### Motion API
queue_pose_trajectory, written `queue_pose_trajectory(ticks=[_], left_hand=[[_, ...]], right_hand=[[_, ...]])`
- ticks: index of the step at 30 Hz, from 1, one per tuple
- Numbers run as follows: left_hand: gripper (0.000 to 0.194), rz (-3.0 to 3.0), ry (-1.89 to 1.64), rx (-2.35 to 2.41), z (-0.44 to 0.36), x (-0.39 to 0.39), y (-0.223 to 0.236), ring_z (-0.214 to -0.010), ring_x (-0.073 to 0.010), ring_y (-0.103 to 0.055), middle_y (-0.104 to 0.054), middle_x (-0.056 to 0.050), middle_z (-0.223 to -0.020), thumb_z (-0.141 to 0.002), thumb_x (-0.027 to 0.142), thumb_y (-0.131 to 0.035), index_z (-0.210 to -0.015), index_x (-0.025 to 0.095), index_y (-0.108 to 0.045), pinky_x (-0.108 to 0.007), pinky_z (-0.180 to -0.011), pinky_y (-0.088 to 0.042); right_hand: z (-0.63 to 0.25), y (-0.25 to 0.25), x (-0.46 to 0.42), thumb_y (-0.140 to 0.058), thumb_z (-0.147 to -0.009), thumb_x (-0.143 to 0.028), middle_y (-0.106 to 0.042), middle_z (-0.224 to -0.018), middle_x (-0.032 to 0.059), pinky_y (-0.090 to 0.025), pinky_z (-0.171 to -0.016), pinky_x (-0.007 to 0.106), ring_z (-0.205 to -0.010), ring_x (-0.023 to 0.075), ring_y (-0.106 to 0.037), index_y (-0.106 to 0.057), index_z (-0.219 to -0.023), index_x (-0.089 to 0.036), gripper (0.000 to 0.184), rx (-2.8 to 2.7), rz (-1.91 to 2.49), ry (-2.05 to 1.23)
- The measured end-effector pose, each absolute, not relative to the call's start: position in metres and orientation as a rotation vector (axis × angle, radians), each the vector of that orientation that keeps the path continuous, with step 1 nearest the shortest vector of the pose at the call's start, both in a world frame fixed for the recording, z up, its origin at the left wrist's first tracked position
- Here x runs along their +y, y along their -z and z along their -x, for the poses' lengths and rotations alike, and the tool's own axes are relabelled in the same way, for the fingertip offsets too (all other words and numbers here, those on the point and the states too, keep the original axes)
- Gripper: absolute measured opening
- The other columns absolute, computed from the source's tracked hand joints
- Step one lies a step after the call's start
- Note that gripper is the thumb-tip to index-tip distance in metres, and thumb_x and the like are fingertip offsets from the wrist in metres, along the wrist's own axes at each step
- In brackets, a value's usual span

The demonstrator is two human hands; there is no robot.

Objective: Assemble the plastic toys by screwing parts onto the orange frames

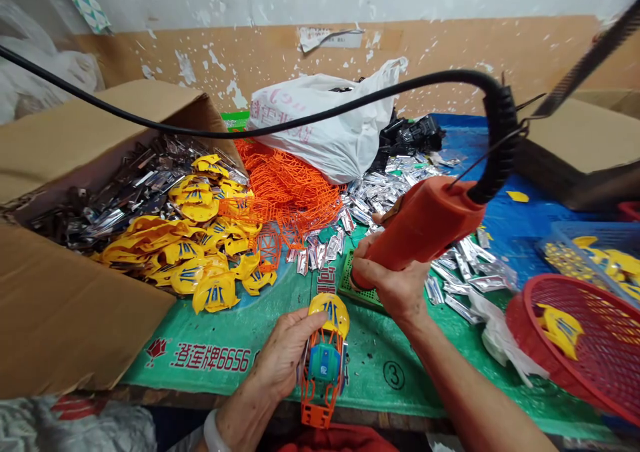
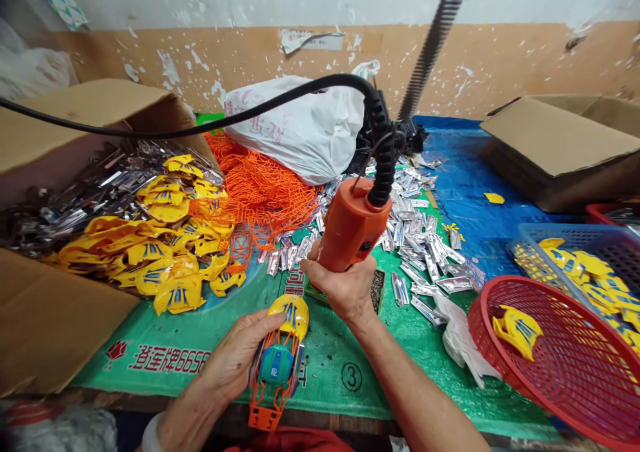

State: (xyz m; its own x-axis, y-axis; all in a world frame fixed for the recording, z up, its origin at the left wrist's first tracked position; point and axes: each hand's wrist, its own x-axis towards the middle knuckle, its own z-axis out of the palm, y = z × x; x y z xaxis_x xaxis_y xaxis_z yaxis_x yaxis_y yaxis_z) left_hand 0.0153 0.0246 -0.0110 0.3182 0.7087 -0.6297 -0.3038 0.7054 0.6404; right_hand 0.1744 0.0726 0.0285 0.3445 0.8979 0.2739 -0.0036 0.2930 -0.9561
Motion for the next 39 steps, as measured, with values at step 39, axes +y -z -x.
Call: queue_pose_trajectory(ticks=[39], left_hand=[[0.024, -0.453, -0.727, 0.913, -0.017, 0.016, 0.009, -0.06, -0.0099, -0.059, -0.066, -0.002, -0.069, -0.063, 0.021, -0.078, -0.082, 0.012, -0.066, -0.02, -0.057, -0.045]], right_hand=[[-0.167, -0.054, 0.03, -0.077, -0.07, -0.027, -0.057, -0.076, -0.0036, -0.049, -0.063, 0.033, -0.065, 0.0146, -0.057, -0.047, -0.121, -0.037, 0.06, -1.05, 0.681, -1.234]])
